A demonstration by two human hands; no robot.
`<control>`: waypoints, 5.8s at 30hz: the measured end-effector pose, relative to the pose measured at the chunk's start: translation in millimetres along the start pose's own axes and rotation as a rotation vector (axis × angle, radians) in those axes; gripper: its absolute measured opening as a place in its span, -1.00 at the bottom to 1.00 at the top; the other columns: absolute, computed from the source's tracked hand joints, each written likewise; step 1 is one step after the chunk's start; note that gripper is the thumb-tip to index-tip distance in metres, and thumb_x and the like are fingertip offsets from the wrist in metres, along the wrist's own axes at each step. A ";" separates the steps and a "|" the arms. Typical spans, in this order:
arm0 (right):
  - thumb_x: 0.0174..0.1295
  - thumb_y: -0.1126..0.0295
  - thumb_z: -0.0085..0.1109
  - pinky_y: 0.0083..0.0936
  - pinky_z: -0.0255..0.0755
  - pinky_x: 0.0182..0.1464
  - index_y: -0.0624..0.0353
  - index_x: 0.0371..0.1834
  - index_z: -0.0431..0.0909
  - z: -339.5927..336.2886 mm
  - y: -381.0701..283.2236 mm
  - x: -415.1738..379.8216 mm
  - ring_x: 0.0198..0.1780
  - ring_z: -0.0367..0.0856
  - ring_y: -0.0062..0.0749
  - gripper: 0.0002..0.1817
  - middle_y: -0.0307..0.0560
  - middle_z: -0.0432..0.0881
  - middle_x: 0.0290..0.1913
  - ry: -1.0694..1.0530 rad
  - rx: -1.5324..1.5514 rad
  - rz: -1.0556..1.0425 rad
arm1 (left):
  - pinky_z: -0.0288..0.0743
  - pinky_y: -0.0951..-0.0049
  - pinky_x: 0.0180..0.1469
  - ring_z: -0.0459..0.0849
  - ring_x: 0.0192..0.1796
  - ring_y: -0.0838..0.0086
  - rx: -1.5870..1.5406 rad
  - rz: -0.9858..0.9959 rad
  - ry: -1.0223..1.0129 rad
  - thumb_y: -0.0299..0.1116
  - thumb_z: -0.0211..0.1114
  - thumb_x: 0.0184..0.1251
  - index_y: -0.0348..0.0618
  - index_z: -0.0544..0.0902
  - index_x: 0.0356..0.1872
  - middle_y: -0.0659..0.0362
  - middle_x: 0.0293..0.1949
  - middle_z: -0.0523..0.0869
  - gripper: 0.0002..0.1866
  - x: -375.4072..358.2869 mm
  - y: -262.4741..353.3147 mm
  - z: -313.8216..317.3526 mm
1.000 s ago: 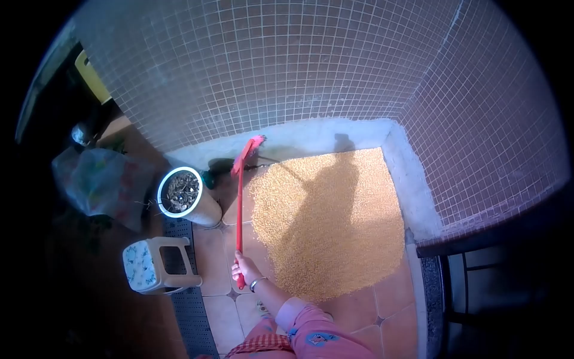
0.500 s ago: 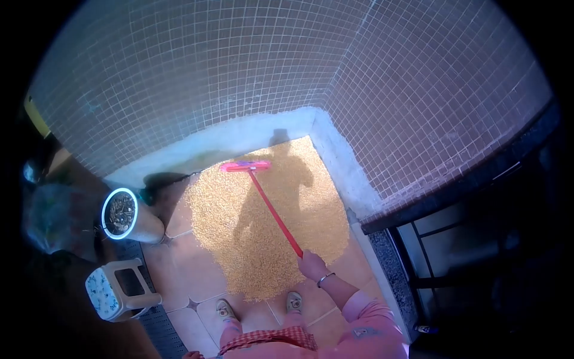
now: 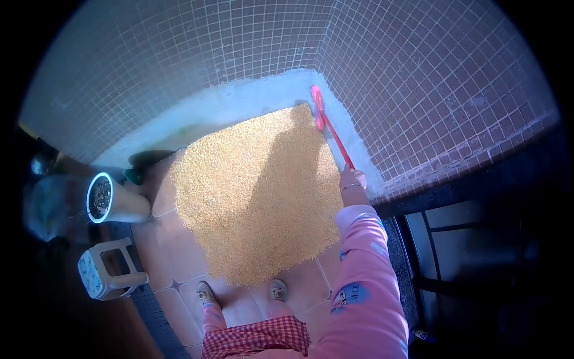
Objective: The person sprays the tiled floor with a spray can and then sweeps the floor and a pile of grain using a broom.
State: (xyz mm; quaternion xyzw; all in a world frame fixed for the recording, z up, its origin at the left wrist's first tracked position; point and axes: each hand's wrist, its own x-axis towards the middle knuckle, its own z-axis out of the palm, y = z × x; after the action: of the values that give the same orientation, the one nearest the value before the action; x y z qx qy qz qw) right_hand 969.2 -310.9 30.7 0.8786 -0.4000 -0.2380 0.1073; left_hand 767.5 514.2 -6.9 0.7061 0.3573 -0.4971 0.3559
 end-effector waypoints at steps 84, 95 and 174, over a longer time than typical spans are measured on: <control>0.17 0.22 -0.07 -0.12 0.44 -0.26 -0.22 0.14 0.34 194.2 42.9 -730.1 -0.33 0.58 0.01 -0.59 0.09 0.60 -0.35 -0.097 0.874 0.674 | 0.32 0.61 -0.57 0.51 -0.50 0.53 0.344 0.431 -0.412 -0.41 0.19 0.18 -0.26 0.44 -0.22 0.14 -0.43 0.55 -0.80 39.7 206.6 -16.6; 0.15 0.23 -0.09 -0.15 0.37 -0.08 -0.03 -0.01 0.46 186.5 96.7 -753.3 -0.13 0.51 0.04 -0.67 0.09 0.56 -0.19 -0.472 0.883 0.698 | 0.28 0.65 -0.59 0.50 -0.50 0.53 0.521 0.350 -0.356 -0.48 0.17 0.17 -0.30 0.43 -0.19 0.15 -0.47 0.54 -0.79 20.5 230.9 13.5; 0.10 0.25 -0.04 -0.15 0.40 -0.19 0.04 -0.18 0.47 356.4 386.6 -607.0 -0.22 0.54 0.00 -0.76 0.10 0.58 -0.32 -0.437 0.736 -0.120 | 0.46 0.50 -0.30 0.62 -0.25 0.48 0.287 0.342 -0.139 -0.25 0.16 0.17 -0.24 0.50 -0.16 0.17 -0.29 0.62 -0.70 -113.8 -128.5 253.4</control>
State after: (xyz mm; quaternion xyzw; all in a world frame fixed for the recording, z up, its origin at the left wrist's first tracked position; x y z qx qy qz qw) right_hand 193.6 -106.7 71.1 0.8088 -0.4197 -0.2659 -0.3144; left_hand 515.2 342.8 19.0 0.7637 0.1328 -0.5227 0.3548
